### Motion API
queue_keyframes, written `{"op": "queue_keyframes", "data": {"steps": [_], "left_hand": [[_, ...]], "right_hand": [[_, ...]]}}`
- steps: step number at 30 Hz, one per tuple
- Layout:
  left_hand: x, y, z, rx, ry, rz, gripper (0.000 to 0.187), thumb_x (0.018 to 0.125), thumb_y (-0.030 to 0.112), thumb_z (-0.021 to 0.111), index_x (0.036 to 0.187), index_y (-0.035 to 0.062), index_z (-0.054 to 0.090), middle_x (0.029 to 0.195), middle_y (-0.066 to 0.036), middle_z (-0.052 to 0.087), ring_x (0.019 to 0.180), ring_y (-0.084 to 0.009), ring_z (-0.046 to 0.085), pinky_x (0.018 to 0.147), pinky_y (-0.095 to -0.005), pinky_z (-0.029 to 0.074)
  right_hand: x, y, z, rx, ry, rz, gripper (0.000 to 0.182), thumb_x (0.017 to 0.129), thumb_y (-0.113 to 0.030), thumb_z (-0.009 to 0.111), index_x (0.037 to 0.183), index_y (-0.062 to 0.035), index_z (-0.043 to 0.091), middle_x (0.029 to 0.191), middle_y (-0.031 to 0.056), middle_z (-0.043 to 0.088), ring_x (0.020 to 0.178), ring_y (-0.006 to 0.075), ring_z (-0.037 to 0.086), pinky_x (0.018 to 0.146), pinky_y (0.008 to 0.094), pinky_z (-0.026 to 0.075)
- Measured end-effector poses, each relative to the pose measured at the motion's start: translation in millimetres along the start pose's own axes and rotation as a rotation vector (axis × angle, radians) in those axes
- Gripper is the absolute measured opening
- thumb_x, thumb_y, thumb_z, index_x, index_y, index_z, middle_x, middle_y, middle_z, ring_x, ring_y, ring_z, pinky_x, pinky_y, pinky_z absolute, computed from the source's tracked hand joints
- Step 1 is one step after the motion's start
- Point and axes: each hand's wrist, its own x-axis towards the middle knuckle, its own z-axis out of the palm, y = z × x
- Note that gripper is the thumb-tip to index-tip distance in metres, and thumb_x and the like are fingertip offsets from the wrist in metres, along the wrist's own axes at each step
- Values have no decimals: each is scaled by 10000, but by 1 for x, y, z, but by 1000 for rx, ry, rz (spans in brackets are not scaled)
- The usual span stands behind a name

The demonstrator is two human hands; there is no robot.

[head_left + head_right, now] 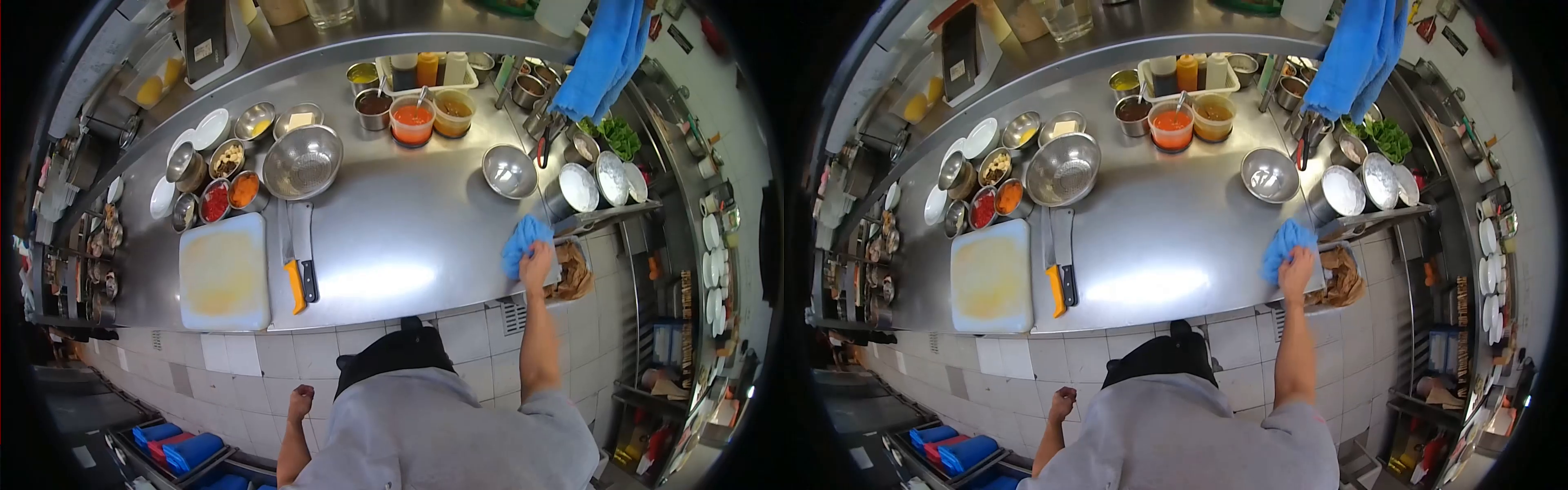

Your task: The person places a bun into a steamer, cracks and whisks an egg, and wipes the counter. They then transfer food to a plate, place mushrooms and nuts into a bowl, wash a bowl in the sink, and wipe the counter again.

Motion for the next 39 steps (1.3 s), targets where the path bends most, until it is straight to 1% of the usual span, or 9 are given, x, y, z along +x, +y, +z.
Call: {"op": "queue_keyframes", "data": {"steps": [4, 9, 14, 22, 26, 29, 31, 35, 39], "left_hand": [[5, 10, -7, 58, 18, 40, 193, 886, 175, 651, 942, -4, 698, 821, -109, 698, 816, -180, 649, 755, -317, 518], [15, 84, -14, 36, 26, 279, 186, 902, 142, 631, 1004, -4, 682, 883, -97, 697, 818, -174, 645, 733, -307, 519], [-15, 302, -12, 78, -144, 614, 190, 919, 142, 634, 1065, 24, 665, 1030, -77, 676, 919, -182, 640, 748, -311, 520], [-116, 638, 34, 138, -362, 1373, 264, 928, 156, 622, 1156, 23, 632, 1126, -127, 630, 1008, -209, 615, 850, -330, 516], [-181, 770, 94, -29, -476, 1468, 545, 959, 286, 608, 1406, 29, 431, 1301, -101, 540, 1173, -198, 530, 964, -353, 450], [-208, 849, 149, -473, -591, 1117, 480, 948, 289, 600, 1324, 9, 494, 1272, -96, 565, 1093, -220, 573, 904, -364, 473], [-203, 869, 177, -462, -668, 1218, 429, 930, 258, 590, 1250, -25, 552, 1222, -238, 614, 1096, -328, 614, 885, -437, 477], [-203, 862, 189, -203, -5, 1585, 282, 880, 226, 577, 1019, -17, 607, 959, -303, 649, 950, -477, 610, 830, -495, 487], [-190, 850, 163, 109, 122, 1594, 259, 897, 225, 588, 1035, 10, 627, 905, -242, 669, 863, -397, 651, 742, -466, 496]], "right_hand": [[25, -38, -53, -29, -195, -89, 265, 689, -86, 745, 922, -20, 637, 1043, 170, 602, 997, 374, 536, 870, 393, 445], [161, -107, -127, 765, 254, 23, 522, 841, -212, 768, 1273, -16, 549, 1225, 91, 569, 1156, 203, 537, 928, 384, 487], [272, -155, -178, 1073, 542, -15, 625, 858, -158, 747, 1362, 10, 417, 1227, 119, 557, 1069, 222, 572, 871, 306, 498], [279, -160, -212, 1219, 442, 3, 205, 863, -162, 732, 898, 32, 677, 852, 43, 662, 745, 77, 571, 639, 241, 452], [272, -169, -216, 1522, 666, -85, 237, 773, 28, 651, 1007, 19, 613, 854, 62, 639, 721, 131, 591, 683, 267, 498], [240, -203, -242, 1869, 495, -14, 327, 752, 47, 585, 1070, -11, 528, 973, 91, 608, 810, 168, 603, 736, 301, 509], [224, -222, -251, 2004, 429, 10, 315, 801, 23, 551, 1106, -27, 488, 976, 90, 596, 836, 163, 597, 734, 304, 510], [225, -217, -244, 1868, 369, 5, 213, 846, 4, 588, 1054, -1, 540, 945, 83, 605, 831, 150, 594, 725, 281, 499], [231, -192, -237, 1359, 333, -181, 207, 832, -57, 692, 1017, 5, 623, 936, 66, 626, 842, 138, 597, 734, 278, 491]]}}
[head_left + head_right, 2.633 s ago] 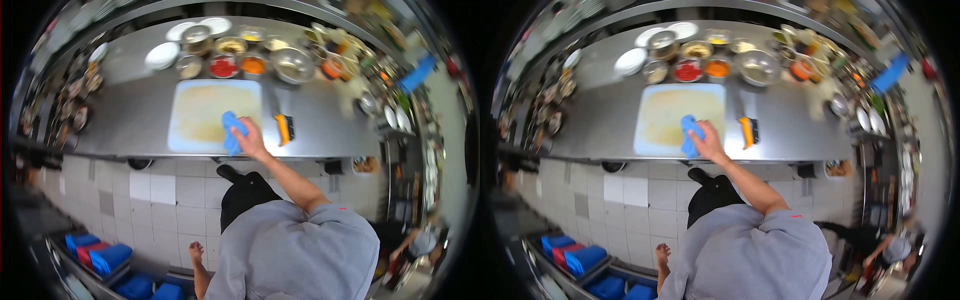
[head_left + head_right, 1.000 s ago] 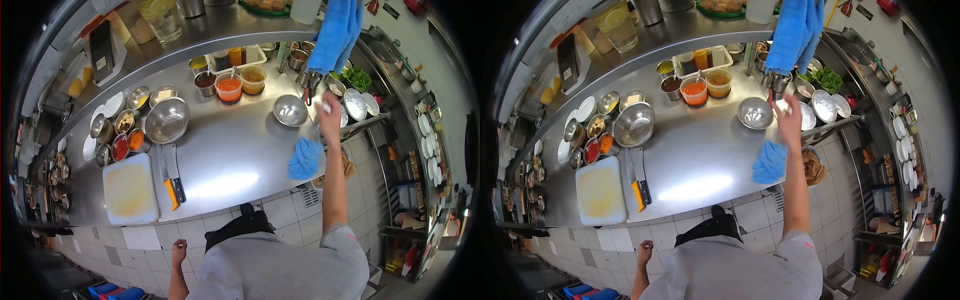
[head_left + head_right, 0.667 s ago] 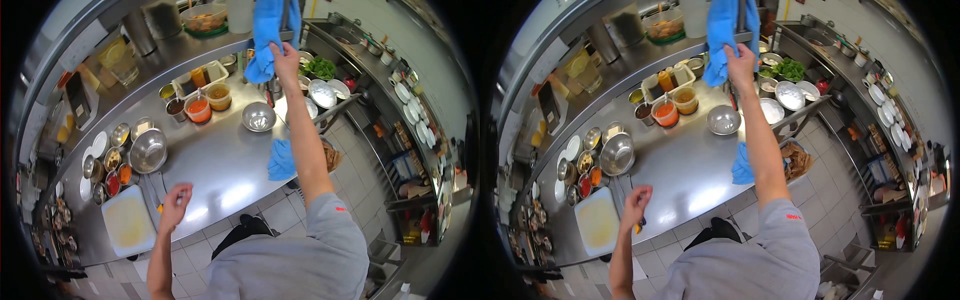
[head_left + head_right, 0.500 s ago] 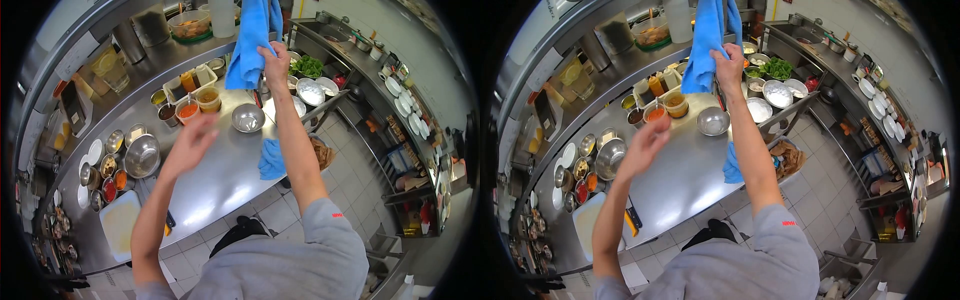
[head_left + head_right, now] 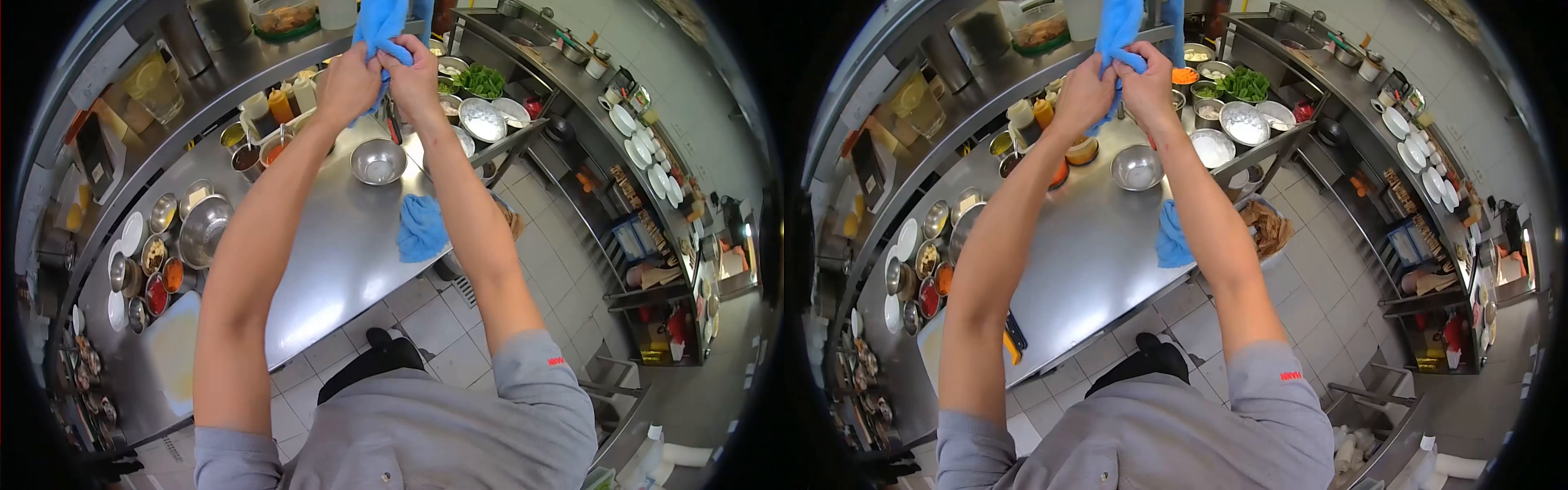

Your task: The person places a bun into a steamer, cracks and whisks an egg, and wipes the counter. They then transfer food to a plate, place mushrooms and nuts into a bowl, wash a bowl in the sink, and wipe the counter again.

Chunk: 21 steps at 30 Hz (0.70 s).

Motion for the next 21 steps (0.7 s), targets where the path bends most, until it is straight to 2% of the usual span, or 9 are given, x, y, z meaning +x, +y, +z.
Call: {"op": "queue_keyframes", "data": {"steps": [2, 4, 6, 9, 10, 11, 12, 16, 21], "left_hand": [[-23, -14, -21, 14, -11, -16, 255, 903, 231, 582, 1017, 7, 625, 872, -229, 666, 834, -376, 656, 715, -457, 498], [-70, -39, -44, -7, -138, 0, 190, 892, 196, 556, 932, 26, 631, 872, -213, 675, 821, -411, 650, 721, -489, 501], [-141, -96, -55, -51, -155, 109, 115, 880, 115, 605, 943, 22, 629, 810, -141, 646, 745, -268, 638, 658, -377, 504], [-282, -163, -86, -184, -181, -104, 32, 847, 42, 606, 853, 33, 636, 812, -99, 622, 722, -225, 598, 646, -337, 492], [-331, -181, -103, -195, -177, -231, 31, 846, 47, 608, 848, 33, 636, 803, -100, 624, 724, -225, 600, 646, -337, 490], [-377, -190, -117, -221, -163, -348, 32, 845, 53, 610, 842, 32, 635, 794, -102, 627, 726, -225, 602, 647, -336, 487], [-423, -195, -131, -204, -80, -493, 51, 857, 70, 605, 847, 26, 631, 777, -103, 627, 721, -213, 600, 645, -334, 484], [-609, -194, -167, -137, 293, -1023, 177, 871, 164, 594, 816, -4, 593, 734, -153, 636, 679, -248, 618, 640, -367, 485], [-850, -176, -156, 55, 445, -1577, 215, 839, 201, 585, 809, -8, 620, 742, -205, 639, 727, -342, 640, 656, -449, 494]], "right_hand": [[-3, 9, -1, -388, -64, -217, 287, 793, -119, 768, 1041, -18, 666, 957, 68, 657, 848, 145, 605, 751, 295, 491], [-12, 38, -13, -478, 6, -249, 329, 787, -145, 784, 1062, -12, 660, 956, 79, 667, 837, 166, 612, 758, 302, 492], [-45, 50, -25, -228, -33, 94, 377, 834, -162, 748, 1146, -4, 608, 974, 108, 662, 872, 153, 634, 755, 284, 514], [-136, 85, -32, -112, 68, 320, 289, 897, -153, 679, 1154, -45, 602, 1057, 55, 671, 879, 109, 636, 689, 270, 512], [-170, 109, -45, -236, 26, 491, 275, 901, -144, 672, 1154, -63, 605, 1009, 23, 659, 877, 109, 624, 705, 271, 510], [-214, 134, -51, -162, -56, 556, 107, 928, -177, 656, 977, -97, 606, 843, -15, 607, 751, 80, 571, 600, 240, 479], [-258, 133, -39, -195, -129, 637, 113, 906, -164, 678, 965, -106, 601, 817, -24, 572, 710, 73, 534, 575, 238, 466], [-388, 110, 39, -137, -782, 1070, 225, 837, -68, 691, 1051, -100, 629, 995, 6, 631, 827, 113, 596, 652, 274, 516], [-434, 58, 213, -233, -1693, 677, 237, 855, -83, 690, 1078, -42, 622, 1018, 29, 648, 855, 125, 619, 683, 287, 529]]}}
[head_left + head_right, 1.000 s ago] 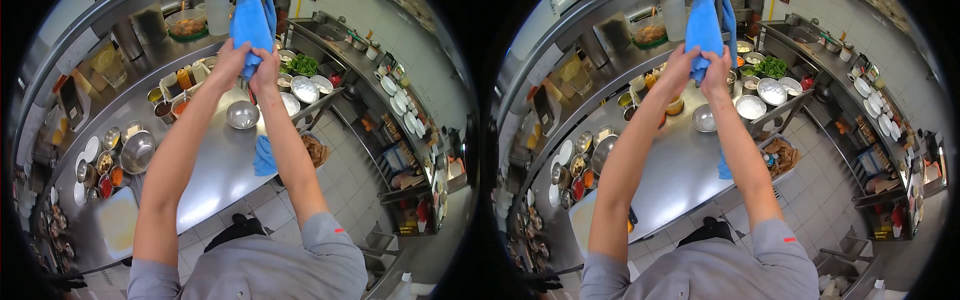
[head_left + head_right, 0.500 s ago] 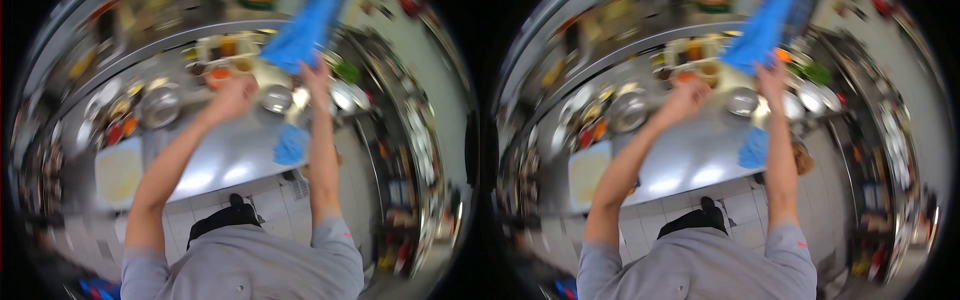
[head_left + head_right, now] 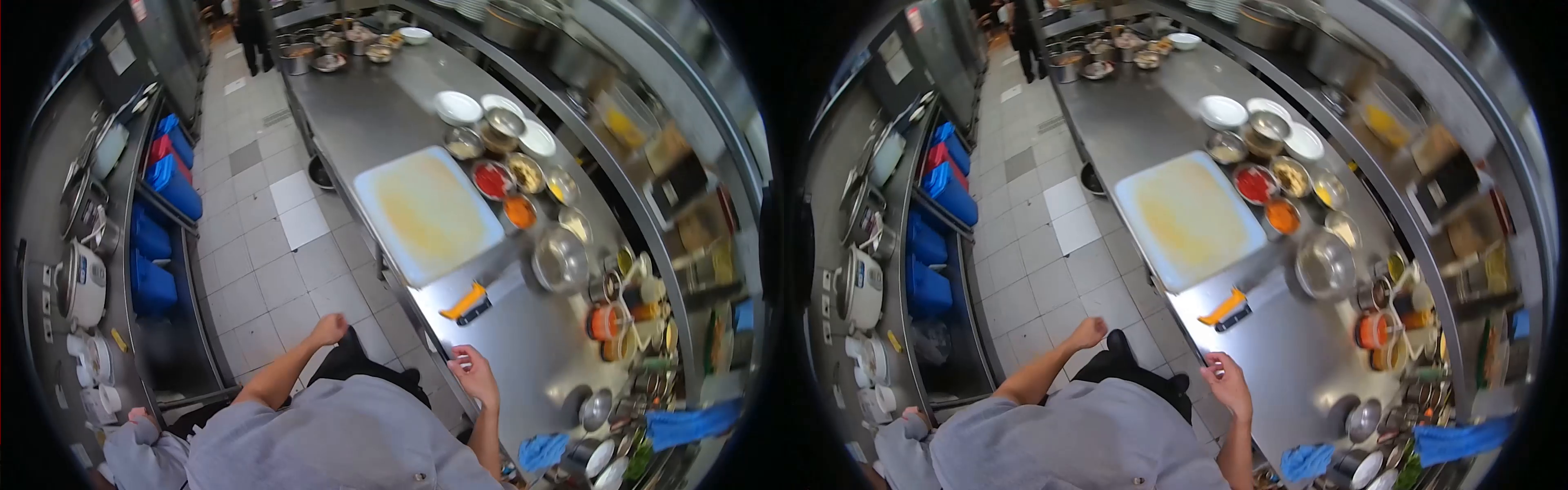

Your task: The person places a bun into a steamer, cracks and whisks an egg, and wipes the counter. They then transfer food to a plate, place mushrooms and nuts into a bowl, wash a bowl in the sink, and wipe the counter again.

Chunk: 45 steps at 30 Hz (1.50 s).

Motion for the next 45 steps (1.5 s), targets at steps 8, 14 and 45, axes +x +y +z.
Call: {"op": "queue_keyframes", "data": {"steps": [8, 14, 45], "left_hand": [[-46, -297, -42, 683, -301, -48, 259, 749, 194, 551, 807, -5, 706, 817, -208, 697, 799, -375, 664, 754, -431, 544], [-60, -333, -98, -386, 423, -857, 201, 779, 179, 615, 802, -3, 697, 769, -155, 692, 703, -238, 660, 634, -359, 535], [226, -455, -511, -1057, 563, -1147, 73, 828, 13, 562, 780, 30, 615, 670, -67, 607, 557, -183, 575, 443, -345, 462]], "right_hand": [[175, -161, 56, -522, -9, -308, 294, 829, -139, 712, 1091, -67, 600, 1038, 126, 636, 865, 279, 646, 721, 376, 517], [271, -181, 177, -425, -213, -313, 300, 829, -111, 711, 1094, -10, 611, 1006, 151, 633, 827, 261, 644, 722, 364, 514], [1092, -342, 787, -443, -765, -262, 218, 896, -190, 614, 925, 15, 681, 781, 92, 687, 714, 182, 632, 662, 331, 509]]}}
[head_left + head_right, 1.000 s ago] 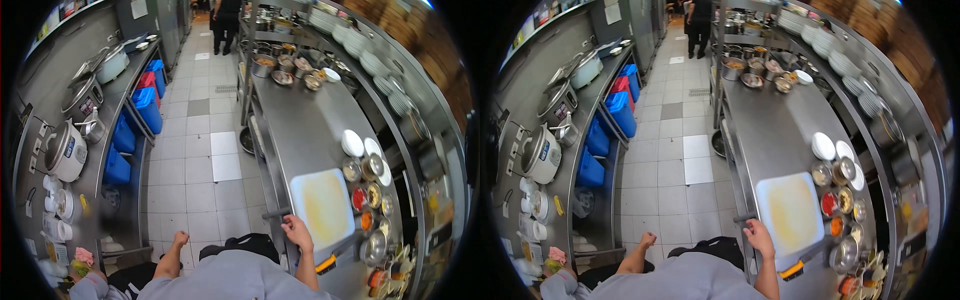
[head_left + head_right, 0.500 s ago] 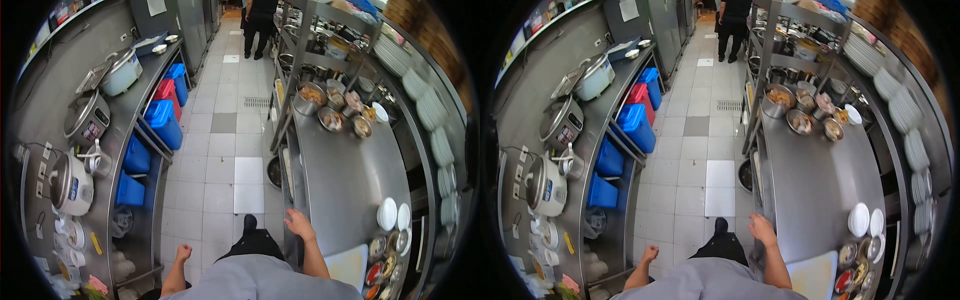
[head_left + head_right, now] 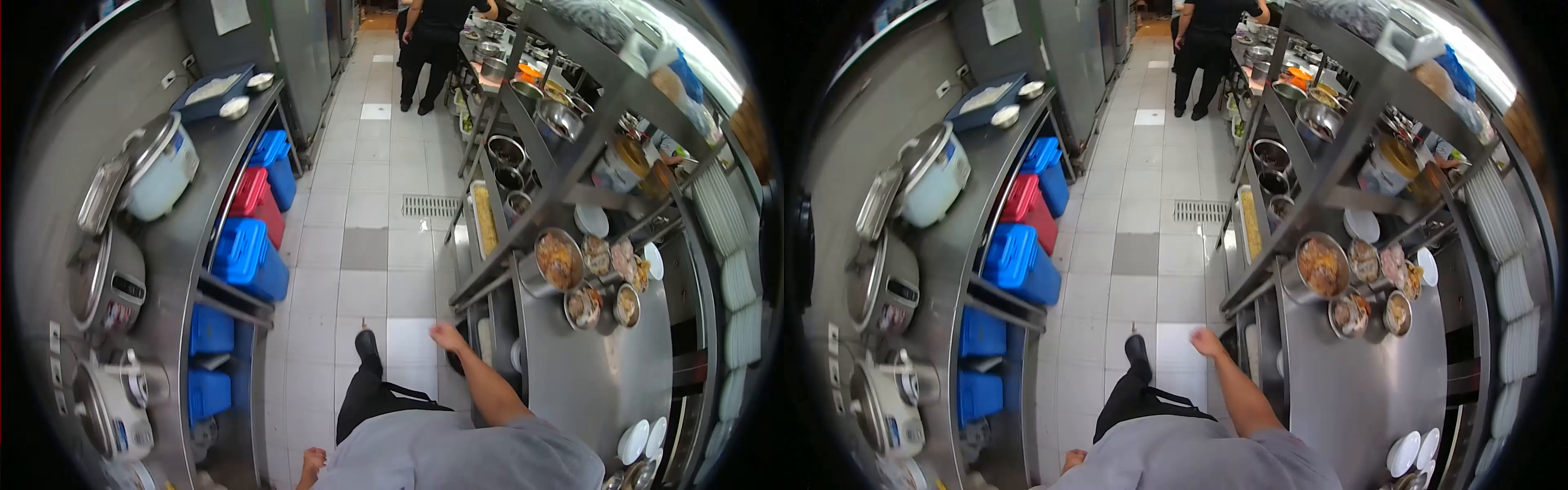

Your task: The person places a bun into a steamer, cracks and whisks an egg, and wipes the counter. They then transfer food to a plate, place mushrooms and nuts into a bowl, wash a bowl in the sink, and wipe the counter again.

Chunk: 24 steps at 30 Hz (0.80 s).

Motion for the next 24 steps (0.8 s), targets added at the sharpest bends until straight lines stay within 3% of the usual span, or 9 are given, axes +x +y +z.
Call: {"op": "queue_keyframes", "data": {"steps": [2, 3, 5, 7, 8, 13, 14, 17, 24], "left_hand": [[5, 97, -8, 115, 22, -37, 46, 785, 47, 605, 792, 43, 650, 700, -78, 643, 584, -191, 599, 495, -350, 497], [62, 118, -24, 498, -223, 249, 58, 784, 88, 610, 783, 50, 654, 702, -85, 649, 580, -196, 598, 503, -354, 498], [154, 171, -51, 1265, -279, 1201, 115, 782, 169, 619, 764, 65, 663, 705, -100, 661, 572, -206, 595, 520, -361, 499], [218, 273, -53, 1173, -75, 687, 215, 782, 272, 597, 759, 71, 669, 706, -124, 668, 577, -226, 598, 536, -391, 488], [232, 326, -48, 476, 78, 339, 241, 787, 255, 567, 693, 56, 665, 643, -138, 648, 565, -243, 596, 521, -431, 463], [310, 654, -21, 475, 195, 710, 183, 752, 182, 673, 745, 0, 696, 680, -152, 678, 644, -227, 663, 639, -364, 526], [316, 713, -8, 461, 176, 715, 172, 758, 169, 681, 768, -2, 695, 709, -148, 689, 660, -220, 665, 646, -357, 526], [309, 865, 40, 433, 141, 840, 138, 773, 140, 687, 826, 13, 699, 755, -140, 699, 687, -212, 667, 664, -346, 526], [344, 1004, 122, 513, -74, 740, 87, 795, 120, 682, 794, 33, 683, 713, -61, 668, 669, -142, 610, 629, -310, 505]], "right_hand": [[11, 112, 20, -398, 224, 278, 241, 838, -215, 581, 925, -37, 718, 941, 206, 698, 865, 365, 680, 713, 452, 524], [6, 196, 32, -588, 129, 249, 206, 807, -187, 601, 900, -52, 724, 941, 237, 693, 876, 359, 692, 687, 442, 538], [-20, 139, -19, -44, -131, 704, 109, 778, -145, 648, 842, -71, 695, 806, 156, 666, 756, 285, 672, 634, 402, 542], [-29, 109, -38, 258, -186, 946, 48, 749, -103, 696, 785, -91, 666, 672, 75, 639, 636, 211, 652, 580, 363, 546], [-23, 122, -40, 131, -222, 810, 67, 737, -94, 701, 795, -95, 666, 687, 64, 635, 650, 202, 653, 580, 351, 541], [47, 100, -71, -711, -549, 41, 110, 775, -146, 681, 879, -113, 673, 763, 31, 615, 716, 166, 649, 595, 322, 528], [69, 107, -68, -567, -436, 56, 268, 700, -256, 732, 849, -36, 697, 779, 147, 661, 619, 191, 633, 532, 369, 498], [151, 69, -79, 495, 48, 1063, 105, 775, -133, 666, 858, -72, 690, 780, 79, 657, 677, 158, 646, 580, 324, 524], [442, 41, -223, -4, 232, 591, 300, 759, -313, 641, 686, -24, 675, 606, 143, 648, 550, 251, 631, 544, 404, 506]]}}
